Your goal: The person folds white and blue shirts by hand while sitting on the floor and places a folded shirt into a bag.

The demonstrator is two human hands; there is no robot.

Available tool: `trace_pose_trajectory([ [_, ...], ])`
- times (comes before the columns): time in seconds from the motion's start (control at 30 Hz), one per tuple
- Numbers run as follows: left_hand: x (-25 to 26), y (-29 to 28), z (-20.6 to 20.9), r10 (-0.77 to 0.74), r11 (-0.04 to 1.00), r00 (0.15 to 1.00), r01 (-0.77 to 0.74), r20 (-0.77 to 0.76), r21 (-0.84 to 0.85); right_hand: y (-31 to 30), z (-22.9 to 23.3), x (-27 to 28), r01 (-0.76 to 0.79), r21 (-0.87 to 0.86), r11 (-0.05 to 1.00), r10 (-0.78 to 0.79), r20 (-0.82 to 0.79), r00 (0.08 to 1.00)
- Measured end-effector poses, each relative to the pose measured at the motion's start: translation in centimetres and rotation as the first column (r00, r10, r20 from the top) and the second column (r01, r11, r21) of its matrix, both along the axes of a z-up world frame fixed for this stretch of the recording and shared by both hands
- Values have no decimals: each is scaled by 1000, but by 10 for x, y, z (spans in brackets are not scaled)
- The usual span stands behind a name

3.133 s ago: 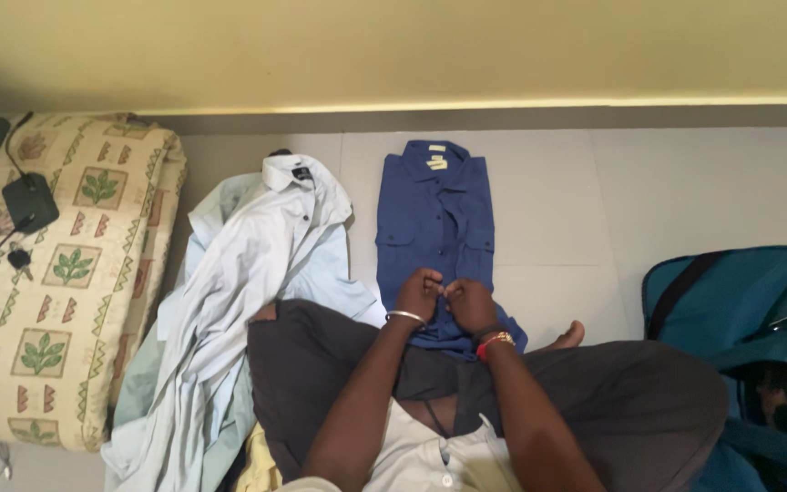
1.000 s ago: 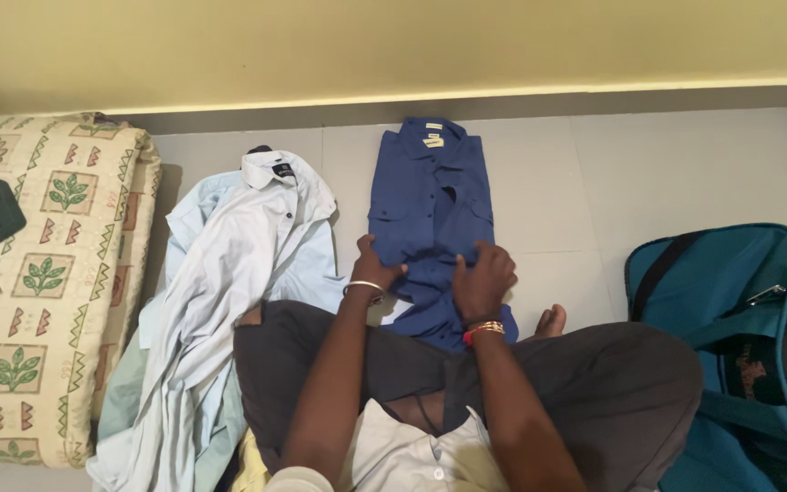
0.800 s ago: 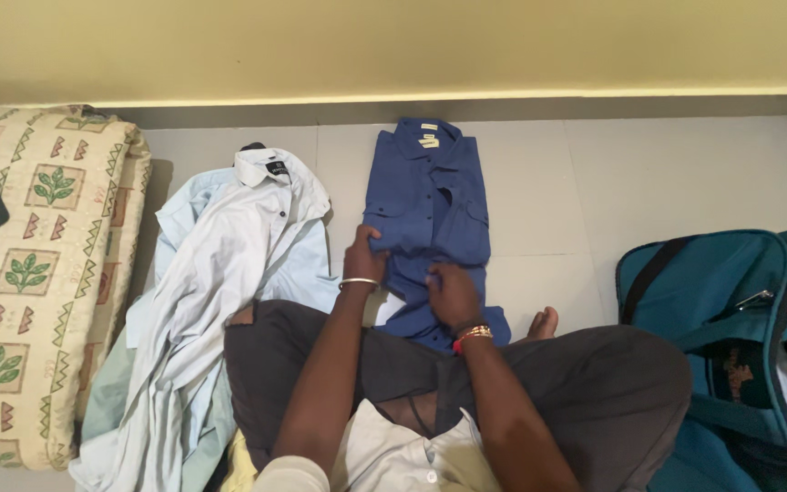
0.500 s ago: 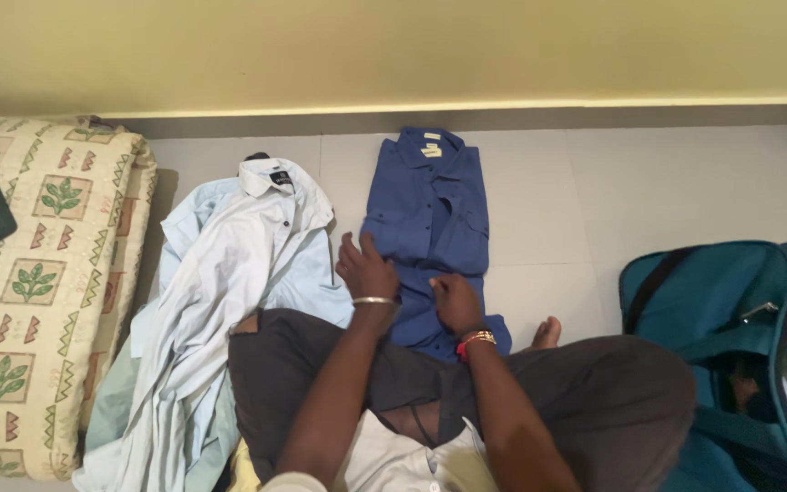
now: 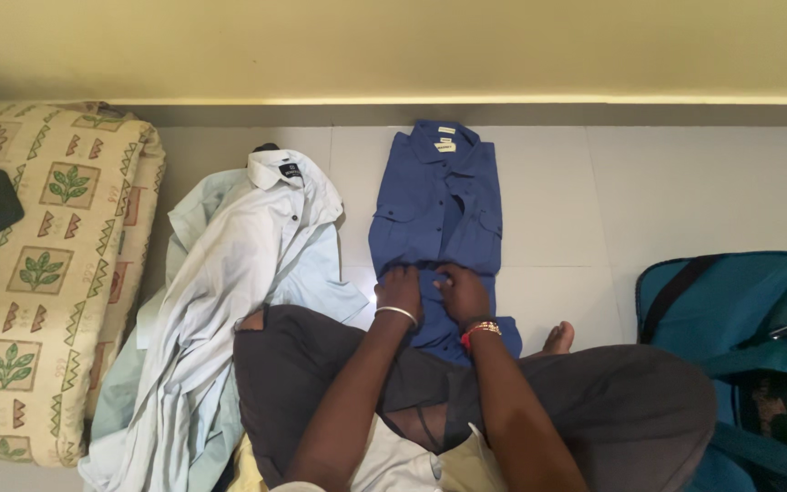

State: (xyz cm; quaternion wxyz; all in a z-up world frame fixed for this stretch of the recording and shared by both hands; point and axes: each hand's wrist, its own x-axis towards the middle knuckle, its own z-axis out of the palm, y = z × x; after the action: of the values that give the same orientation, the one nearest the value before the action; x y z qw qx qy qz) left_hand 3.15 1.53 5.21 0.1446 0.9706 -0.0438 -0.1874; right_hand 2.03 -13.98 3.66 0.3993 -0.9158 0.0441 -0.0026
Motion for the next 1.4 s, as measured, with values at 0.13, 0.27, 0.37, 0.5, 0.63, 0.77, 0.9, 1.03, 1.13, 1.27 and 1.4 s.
trace_pose_trajectory([
  [0.13,-4,4,-17,63,997,997,-65,50,33,1,4,2,41,-8,999,-41,-8,999],
  [0.27,-2,12,-23,140,982,985,-151,100,112,5,1,-2,3,-4,1000,-2,59,998],
  [0.37,1,14,-26,144,966,981,-168,132,198,6,-4,-4,-55,21,998,53,108,993],
  [0.5,1,13,-40,78,978,967,-121,243,169,10,-4,-1,-76,65,995,67,128,990],
  [0.63,0,8,-41,-20,994,909,-25,416,102,13,-6,-1,-94,9,996,92,131,987],
  [0.77,3,8,-20,24,993,995,-13,94,-115,12,-10,1,-118,-18,993,119,119,986],
  [0.9,3,8,-30,115,918,989,-68,98,-390,11,-16,2,-112,8,994,110,137,984],
  [1.03,8,5,-43,246,828,959,-283,-140,-484,11,-19,5,-27,109,994,29,-15,999],
  [1.13,12,4,-55,302,768,953,-239,7,-594,12,-22,5,-29,67,997,26,52,998],
  [1.27,10,2,-59,312,772,950,-265,-18,-577,12,-25,6,-29,65,997,26,52,998],
  [1.4,11,2,-48,285,773,959,-227,5,-592,11,-31,7,-45,76,996,39,72,997],
])
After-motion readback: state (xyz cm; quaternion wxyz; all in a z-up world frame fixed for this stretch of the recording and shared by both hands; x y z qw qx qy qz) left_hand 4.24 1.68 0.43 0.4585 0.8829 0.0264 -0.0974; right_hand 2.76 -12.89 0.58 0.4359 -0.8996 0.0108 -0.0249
